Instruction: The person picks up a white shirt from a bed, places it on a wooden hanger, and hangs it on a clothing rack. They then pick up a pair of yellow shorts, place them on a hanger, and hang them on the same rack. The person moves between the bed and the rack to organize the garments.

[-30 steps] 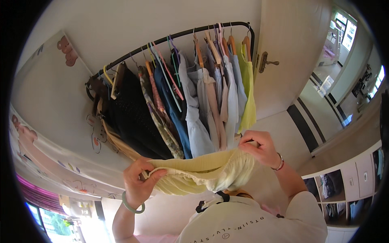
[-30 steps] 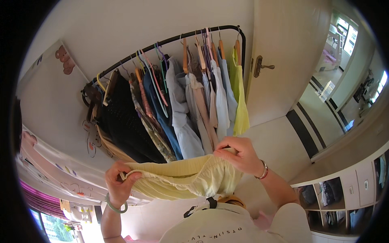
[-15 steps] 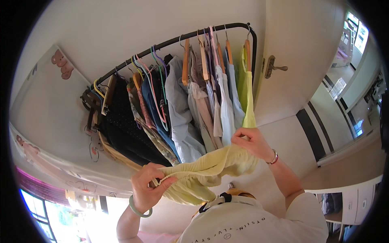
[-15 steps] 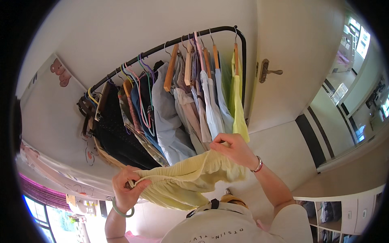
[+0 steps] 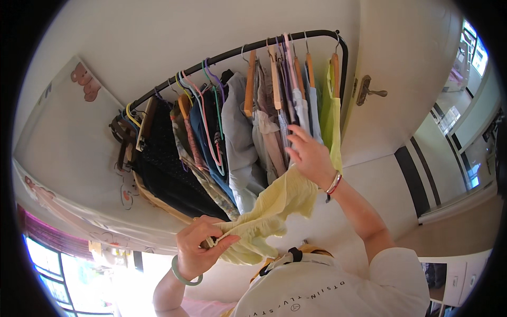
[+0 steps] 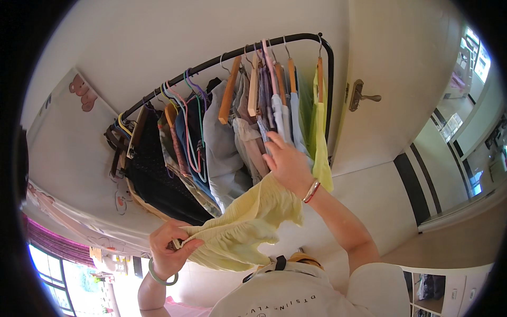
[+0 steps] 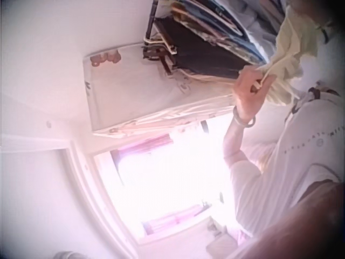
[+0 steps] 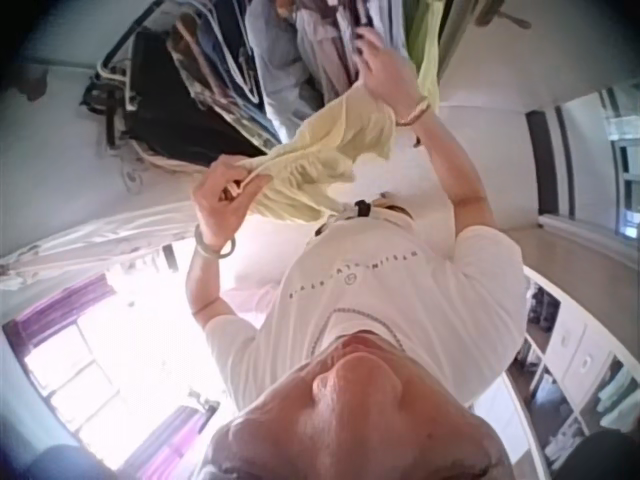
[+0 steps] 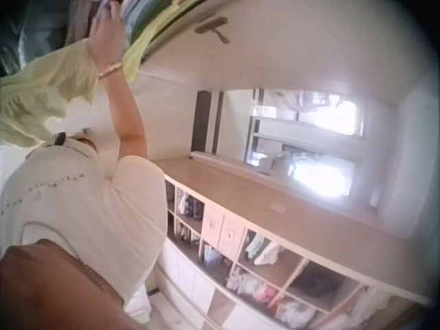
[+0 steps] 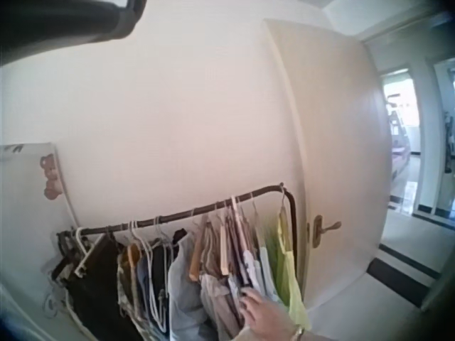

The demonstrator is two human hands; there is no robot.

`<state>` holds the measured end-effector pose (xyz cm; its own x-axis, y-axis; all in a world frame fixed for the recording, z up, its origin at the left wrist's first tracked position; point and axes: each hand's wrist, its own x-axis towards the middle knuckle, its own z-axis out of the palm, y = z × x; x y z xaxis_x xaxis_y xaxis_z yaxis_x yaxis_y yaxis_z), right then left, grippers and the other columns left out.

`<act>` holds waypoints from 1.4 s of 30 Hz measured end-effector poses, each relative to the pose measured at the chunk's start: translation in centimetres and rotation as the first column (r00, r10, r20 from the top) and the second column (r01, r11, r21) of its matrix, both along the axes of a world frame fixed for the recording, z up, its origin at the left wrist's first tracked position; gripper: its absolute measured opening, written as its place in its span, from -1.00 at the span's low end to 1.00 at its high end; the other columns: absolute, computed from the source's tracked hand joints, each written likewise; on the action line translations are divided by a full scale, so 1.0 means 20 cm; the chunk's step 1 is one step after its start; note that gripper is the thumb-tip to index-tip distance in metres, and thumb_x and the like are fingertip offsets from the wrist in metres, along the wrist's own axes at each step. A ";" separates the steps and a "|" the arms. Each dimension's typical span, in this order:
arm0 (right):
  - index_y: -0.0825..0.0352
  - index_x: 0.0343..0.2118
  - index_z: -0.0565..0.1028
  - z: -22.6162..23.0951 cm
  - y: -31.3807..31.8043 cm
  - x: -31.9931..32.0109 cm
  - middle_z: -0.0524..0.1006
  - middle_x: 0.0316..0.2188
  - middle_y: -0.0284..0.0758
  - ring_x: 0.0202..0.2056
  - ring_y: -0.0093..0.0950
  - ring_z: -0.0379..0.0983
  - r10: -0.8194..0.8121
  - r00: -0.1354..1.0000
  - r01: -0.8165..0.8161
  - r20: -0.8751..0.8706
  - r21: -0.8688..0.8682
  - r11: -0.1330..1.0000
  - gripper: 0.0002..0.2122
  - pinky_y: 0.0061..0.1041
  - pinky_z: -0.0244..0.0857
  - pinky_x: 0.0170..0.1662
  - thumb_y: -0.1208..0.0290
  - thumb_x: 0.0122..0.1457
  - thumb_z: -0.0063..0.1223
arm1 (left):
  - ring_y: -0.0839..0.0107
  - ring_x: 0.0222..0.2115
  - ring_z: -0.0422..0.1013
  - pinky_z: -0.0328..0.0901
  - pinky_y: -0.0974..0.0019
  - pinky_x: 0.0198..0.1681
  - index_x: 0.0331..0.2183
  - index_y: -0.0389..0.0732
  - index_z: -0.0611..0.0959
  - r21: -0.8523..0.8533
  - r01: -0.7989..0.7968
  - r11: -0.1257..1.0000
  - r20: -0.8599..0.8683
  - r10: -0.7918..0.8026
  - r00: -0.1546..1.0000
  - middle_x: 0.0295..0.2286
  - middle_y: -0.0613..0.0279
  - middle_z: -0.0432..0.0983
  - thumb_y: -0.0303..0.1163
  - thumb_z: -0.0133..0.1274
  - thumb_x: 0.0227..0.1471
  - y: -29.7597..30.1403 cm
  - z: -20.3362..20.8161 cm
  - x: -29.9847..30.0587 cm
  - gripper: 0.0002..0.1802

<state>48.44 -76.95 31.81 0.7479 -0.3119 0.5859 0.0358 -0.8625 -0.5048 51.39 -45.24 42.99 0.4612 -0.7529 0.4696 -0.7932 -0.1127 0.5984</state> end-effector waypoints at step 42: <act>0.25 -0.17 0.46 0.12 0.49 0.44 0.46 -0.05 -0.24 -0.33 -0.20 0.54 0.219 0.958 -0.205 0.184 -0.091 0.974 -0.75 -0.32 0.43 -0.34 0.27 0.13 0.11 | 0.46 -0.64 0.25 0.12 0.41 -0.60 -0.56 -0.26 0.51 -0.053 0.139 0.989 -0.116 -0.145 0.983 -0.58 0.22 0.42 -0.51 0.37 -0.21 -0.07 -0.13 0.15 -0.71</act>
